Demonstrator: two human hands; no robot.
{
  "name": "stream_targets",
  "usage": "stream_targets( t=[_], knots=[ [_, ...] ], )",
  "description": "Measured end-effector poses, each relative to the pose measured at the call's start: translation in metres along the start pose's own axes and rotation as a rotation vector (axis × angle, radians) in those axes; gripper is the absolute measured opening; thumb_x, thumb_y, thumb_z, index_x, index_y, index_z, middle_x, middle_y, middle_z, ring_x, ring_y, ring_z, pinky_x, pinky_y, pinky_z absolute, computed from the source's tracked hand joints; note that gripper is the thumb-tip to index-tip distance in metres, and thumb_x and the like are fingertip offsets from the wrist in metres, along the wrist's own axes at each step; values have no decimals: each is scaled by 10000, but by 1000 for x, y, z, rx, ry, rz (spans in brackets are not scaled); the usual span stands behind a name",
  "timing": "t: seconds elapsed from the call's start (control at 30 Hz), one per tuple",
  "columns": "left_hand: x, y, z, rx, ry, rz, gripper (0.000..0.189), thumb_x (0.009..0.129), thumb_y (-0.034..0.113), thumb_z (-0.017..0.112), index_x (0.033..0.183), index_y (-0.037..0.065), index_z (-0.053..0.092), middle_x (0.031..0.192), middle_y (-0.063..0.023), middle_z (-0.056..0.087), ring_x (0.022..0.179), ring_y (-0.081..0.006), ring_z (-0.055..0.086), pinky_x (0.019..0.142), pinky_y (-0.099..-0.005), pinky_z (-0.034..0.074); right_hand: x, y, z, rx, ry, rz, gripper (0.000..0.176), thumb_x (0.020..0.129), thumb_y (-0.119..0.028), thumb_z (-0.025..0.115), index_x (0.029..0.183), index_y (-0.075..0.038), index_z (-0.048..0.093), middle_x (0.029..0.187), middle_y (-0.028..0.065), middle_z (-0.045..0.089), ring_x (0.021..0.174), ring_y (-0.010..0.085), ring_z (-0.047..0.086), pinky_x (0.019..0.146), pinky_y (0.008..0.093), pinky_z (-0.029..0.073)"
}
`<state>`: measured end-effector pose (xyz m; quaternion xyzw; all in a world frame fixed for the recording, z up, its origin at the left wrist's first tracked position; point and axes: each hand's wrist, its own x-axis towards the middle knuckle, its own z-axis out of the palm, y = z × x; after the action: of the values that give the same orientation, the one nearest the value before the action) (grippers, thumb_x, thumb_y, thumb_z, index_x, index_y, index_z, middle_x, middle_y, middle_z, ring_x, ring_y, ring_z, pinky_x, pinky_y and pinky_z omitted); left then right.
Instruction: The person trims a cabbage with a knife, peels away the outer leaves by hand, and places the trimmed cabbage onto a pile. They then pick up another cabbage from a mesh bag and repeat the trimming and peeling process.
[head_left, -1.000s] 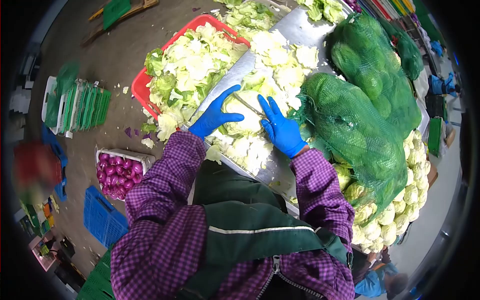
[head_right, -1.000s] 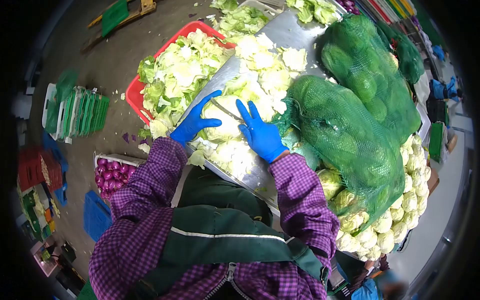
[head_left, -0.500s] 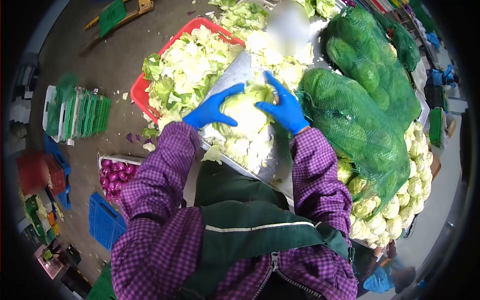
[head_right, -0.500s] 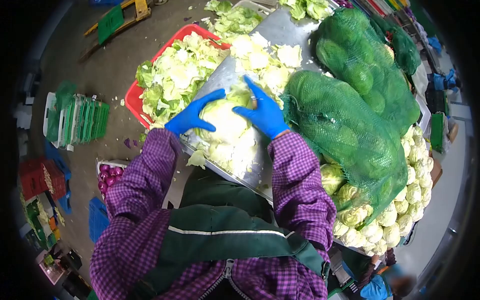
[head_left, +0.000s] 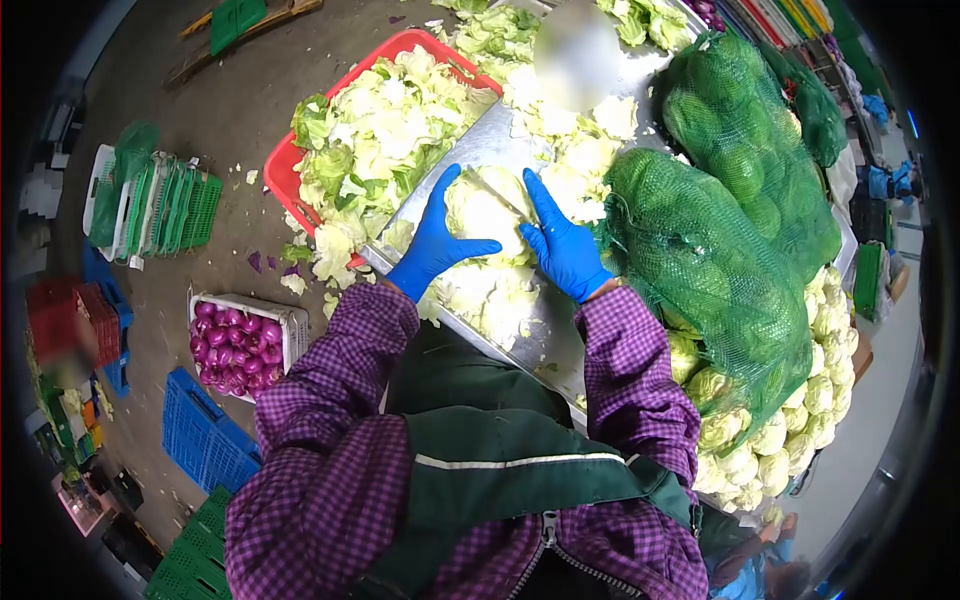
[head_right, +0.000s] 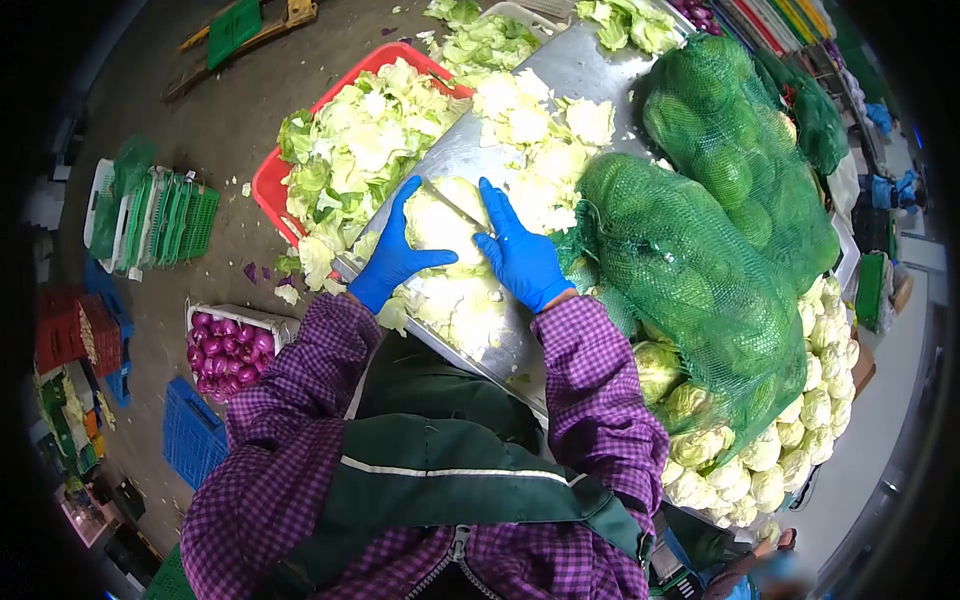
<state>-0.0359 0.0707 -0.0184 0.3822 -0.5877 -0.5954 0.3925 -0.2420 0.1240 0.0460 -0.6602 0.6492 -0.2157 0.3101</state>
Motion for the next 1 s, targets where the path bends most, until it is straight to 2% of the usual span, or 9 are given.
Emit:
stream_targets(
  t=[0.1,0.17,0.2,0.3,0.33,0.37,0.47,0.7,1.0],
  knots=[
    [0,-2,2,80,-41,22,1190,520,253,930,1439,23,211,1399,-164,354,1307,-253,351,1088,-392,306,6,7,6,-92,-13,-39,601,941,-353,496,1465,-169,269,1324,195,507,1041,370,605,824,413,512],
    [2,-1,1,94,-50,44,1183,513,267,931,1434,26,230,1406,-164,351,1307,-256,352,1091,-392,301,25,34,25,270,208,325,533,959,-350,470,1409,-81,378,1184,224,597,984,368,627,797,390,509],
    [2,4,0,166,-110,57,1197,507,270,931,1440,25,222,1421,-168,339,1321,-265,339,1099,-393,286,33,33,30,375,344,306,499,968,-333,465,1343,-5,447,1062,249,638,929,369,640,768,374,501],
    [6,12,-8,200,-171,51,1219,506,264,928,1457,38,200,1462,-157,299,1352,-269,302,1113,-394,256,24,32,13,460,141,550,492,962,-300,485,1389,-70,407,1065,246,635,929,379,637,760,388,504],
    [5,13,-9,151,-175,23,1227,509,255,925,1468,52,186,1486,-141,271,1369,-265,280,1120,-395,241,19,36,10,176,152,319,540,948,-261,504,1449,-174,321,1079,231,636,924,392,635,753,406,515],
    [6,13,-10,146,-168,20,1227,509,255,925,1468,52,186,1486,-141,271,1369,-265,280,1120,-395,241,11,38,7,172,145,318,540,948,-261,504,1449,-174,321,1079,231,636,924,392,635,753,406,515],
    [14,19,-15,205,-213,-72,1246,512,240,923,1480,55,160,1500,-132,251,1383,-253,255,1128,-375,226,-6,14,-8,46,47,-122,642,924,-309,517,1480,-280,199,1309,221,505,912,417,630,774,442,529],
    [23,24,-13,112,-261,-65,1213,531,214,915,1478,54,175,1497,-135,262,1392,-247,234,1139,-360,194,12,13,5,-243,86,-160,583,922,-376,509,1454,-326,276,1239,248,543,839,393,651,689,423,554],
    [43,32,-3,237,-348,-75,1282,523,257,916,1496,59,104,1527,-175,188,1410,-276,198,1141,-364,181,-5,11,9,-113,141,65,551,936,-355,500,1449,-297,307,1114,234,611,765,363,659,682,396,543]
  ],
)
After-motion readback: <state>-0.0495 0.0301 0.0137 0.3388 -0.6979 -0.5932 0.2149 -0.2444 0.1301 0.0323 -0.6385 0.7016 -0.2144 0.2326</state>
